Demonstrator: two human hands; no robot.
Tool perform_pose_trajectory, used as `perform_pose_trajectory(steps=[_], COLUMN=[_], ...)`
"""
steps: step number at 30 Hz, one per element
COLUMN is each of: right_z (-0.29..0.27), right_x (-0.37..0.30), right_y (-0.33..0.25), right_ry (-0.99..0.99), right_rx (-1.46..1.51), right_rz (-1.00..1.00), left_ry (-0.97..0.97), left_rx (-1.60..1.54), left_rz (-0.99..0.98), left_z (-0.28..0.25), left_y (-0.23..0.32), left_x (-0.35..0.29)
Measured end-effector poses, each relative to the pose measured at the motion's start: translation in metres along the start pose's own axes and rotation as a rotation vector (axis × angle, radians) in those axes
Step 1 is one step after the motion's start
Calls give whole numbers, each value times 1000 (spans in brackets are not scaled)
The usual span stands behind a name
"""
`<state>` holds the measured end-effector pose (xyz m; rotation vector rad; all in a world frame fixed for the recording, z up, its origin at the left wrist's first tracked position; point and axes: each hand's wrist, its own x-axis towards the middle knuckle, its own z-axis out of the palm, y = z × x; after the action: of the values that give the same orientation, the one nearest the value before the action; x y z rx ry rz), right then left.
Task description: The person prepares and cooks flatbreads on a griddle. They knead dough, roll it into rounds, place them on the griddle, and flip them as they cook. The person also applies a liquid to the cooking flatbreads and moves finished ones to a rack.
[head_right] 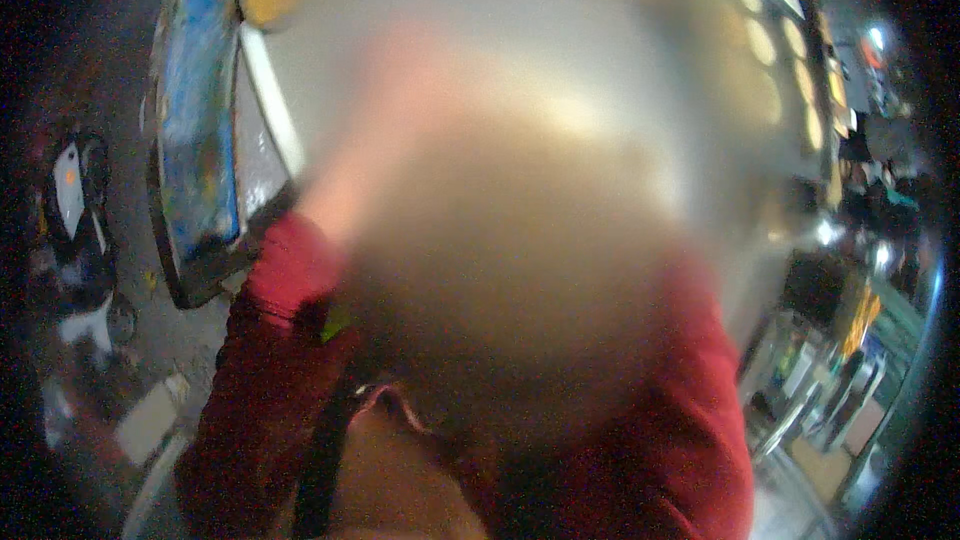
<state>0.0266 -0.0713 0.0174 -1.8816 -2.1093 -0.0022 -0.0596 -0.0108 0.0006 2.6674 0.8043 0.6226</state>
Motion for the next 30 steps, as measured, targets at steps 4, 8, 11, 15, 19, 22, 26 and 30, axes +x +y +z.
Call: perform_pose_trajectory(steps=[4, 8, 11, 15, 19, 22, 26, 30], right_z=[6, 6, 12, 16, 7, 0, -2, -10], right_x=[12, -20, -61, -81, -75, -83, -113, -123], right_y=[0, 16, 41, 62, 63, 65, 75, 83], right_ry=[-84, -101, -131, -143, -138, -114, -96, -77], right_rx=[82, 157, 188, 237, 244, 254, 253, 250], right_rz=[31, 134, 249, 332, 351, 380, 439, 451], left_ry=[-335, -234, -277, -212, -351, -456, -432, -269], left_rx=[214, -271, -221, -141, -95, -267, -117, -154], left_rz=[-71, -127, 108, 222, 103, 36, 324, 266], left_z=[-15, -49, -21, 24, 20, 11, 35, 55], left_y=[2, 58, 95, 95, 95, 111, 141, 150], left_x=[10, 20, 20, 25, 43, 47, 31, 33])
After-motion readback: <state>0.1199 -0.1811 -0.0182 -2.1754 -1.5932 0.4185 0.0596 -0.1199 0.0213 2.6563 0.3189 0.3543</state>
